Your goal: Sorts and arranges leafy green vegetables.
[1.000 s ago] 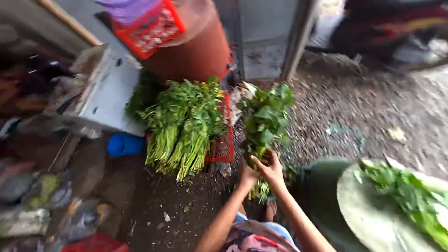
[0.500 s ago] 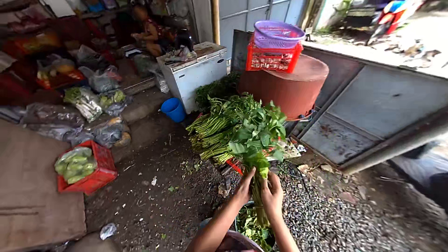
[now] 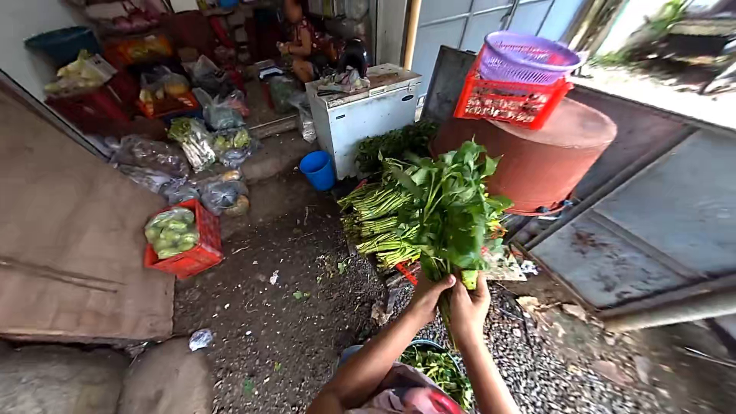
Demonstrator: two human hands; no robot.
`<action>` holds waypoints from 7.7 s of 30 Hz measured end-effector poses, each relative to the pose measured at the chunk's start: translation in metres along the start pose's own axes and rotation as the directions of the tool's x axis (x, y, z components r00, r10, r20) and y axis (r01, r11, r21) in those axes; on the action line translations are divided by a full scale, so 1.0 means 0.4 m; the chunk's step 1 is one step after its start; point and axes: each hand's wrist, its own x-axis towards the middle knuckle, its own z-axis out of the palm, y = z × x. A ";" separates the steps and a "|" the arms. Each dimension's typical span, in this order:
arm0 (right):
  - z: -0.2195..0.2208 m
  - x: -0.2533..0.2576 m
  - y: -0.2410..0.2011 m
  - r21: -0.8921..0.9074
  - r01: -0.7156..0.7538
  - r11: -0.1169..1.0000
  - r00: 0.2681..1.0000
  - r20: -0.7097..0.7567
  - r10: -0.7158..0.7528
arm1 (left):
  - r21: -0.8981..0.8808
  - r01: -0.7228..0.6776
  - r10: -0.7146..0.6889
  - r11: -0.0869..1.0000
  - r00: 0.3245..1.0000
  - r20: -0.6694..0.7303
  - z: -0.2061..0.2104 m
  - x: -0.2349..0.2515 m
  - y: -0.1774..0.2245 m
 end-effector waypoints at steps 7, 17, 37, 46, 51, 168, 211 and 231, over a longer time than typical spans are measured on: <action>0.006 0.039 -0.012 0.309 -0.198 0.930 0.953 -0.161 0.256 | 0.001 -0.019 0.019 1.000 0.978 -0.208 0.024 0.039 -0.014; -0.034 0.073 -0.040 0.088 -0.277 0.957 0.961 0.029 0.276 | -0.105 -0.101 0.096 0.989 0.994 -0.046 0.081 0.067 0.017; -0.246 -0.217 0.000 0.208 -0.176 0.962 0.873 -0.419 0.250 | 0.224 0.297 -0.332 0.928 0.932 0.143 0.036 -0.141 -0.266; -0.230 -0.281 0.020 0.121 -0.153 0.981 0.888 -0.419 0.190 | 0.073 0.408 -0.413 0.910 0.878 0.241 -0.018 -0.141 -0.310; -0.206 -0.291 0.014 0.375 -0.212 0.902 0.833 -0.414 0.368 | -0.014 0.316 -0.287 0.949 0.879 0.382 -0.046 -0.148 -0.290; -0.189 -0.361 0.038 -0.101 -0.230 0.968 0.939 -0.284 0.193 | 0.080 0.349 -0.354 0.934 0.869 0.346 -0.091 -0.197 -0.226; -0.471 -0.603 -0.200 -0.812 -0.247 0.529 0.956 -0.292 -0.002 | 0.037 0.265 -0.267 0.964 0.958 0.103 -0.221 -0.045 -0.217; -0.185 -0.304 -0.019 -0.473 -0.190 0.861 0.978 -0.016 0.206 | 0.094 0.268 -0.281 0.959 0.850 0.446 -0.219 -0.169 -0.177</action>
